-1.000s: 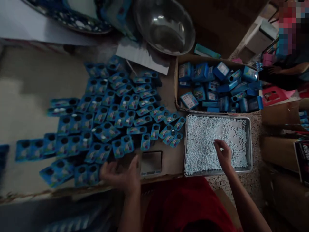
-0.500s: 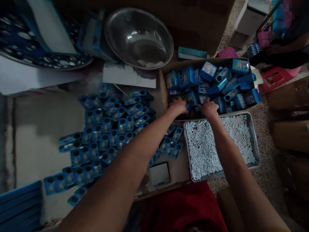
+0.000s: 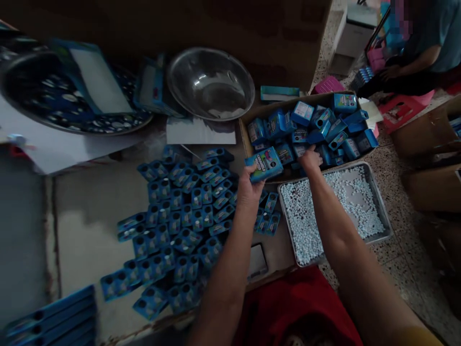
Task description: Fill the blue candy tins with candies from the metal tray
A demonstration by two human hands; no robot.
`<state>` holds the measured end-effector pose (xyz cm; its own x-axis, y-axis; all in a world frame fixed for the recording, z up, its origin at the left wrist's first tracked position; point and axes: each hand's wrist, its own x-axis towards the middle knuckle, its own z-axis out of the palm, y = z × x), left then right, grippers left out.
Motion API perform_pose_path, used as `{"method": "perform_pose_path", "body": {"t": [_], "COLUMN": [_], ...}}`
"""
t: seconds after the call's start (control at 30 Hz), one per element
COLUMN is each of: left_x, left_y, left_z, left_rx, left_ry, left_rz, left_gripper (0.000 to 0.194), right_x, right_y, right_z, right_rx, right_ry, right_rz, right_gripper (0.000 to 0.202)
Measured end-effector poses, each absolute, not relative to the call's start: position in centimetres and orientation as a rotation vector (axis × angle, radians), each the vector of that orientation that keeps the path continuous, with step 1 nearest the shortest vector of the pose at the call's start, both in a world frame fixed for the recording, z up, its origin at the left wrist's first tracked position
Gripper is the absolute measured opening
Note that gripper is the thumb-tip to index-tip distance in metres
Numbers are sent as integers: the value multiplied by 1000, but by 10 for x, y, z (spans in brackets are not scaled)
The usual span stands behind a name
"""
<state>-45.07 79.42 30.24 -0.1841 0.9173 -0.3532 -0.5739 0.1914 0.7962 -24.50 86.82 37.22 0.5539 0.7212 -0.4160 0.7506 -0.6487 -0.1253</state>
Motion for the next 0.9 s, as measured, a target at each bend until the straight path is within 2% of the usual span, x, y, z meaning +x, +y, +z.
{"method": "perform_pose_path", "body": {"t": [0.07,0.17,0.27,0.3,0.37,0.43,0.53,0.67,0.73,0.83,0.9], "left_x": [-452,-454,-453,-453,-454,-453,-442,-416,-403,-388,-379], "left_y": [773,741,713,706,692,681,668,653,645,635,631], "left_z": [294,286,287,288,292,293,290,278,272,269,271], "left_rx": [213,103,152,177,244,299,389,607,659,720,748], "left_ry": [1088,1076,1063,1055,1045,1052,1106,1225,1268,1256,1250], "left_rz": [1386,1335,1325,1324,1293,1231,1159,1228,1192,1118,1127], "left_gripper": [45,55,56,56,59,55,47,59,65,68,66], "right_x": [-241,-227,-210,-205,-198,-192,-181,-159,-148,-139,-139], "right_y": [861,840,796,777,737,701,656,611,593,572,564], "right_z": [384,400,405,403,397,388,376,371,370,365,357], "right_rx": [2793,3001,3209,3217,3129,3029,3044,3095,3118,3227,3238], "right_ry": [1283,1469,1709,1741,1702,1604,1439,1418,1406,1031,633], "right_rz": [-647,-719,-1234,-1509,-2050,-2366,-2485,-2469,-2476,-2671,-2830], "right_gripper": [93,109,123,121,105,82,65,54,55,61,53]}}
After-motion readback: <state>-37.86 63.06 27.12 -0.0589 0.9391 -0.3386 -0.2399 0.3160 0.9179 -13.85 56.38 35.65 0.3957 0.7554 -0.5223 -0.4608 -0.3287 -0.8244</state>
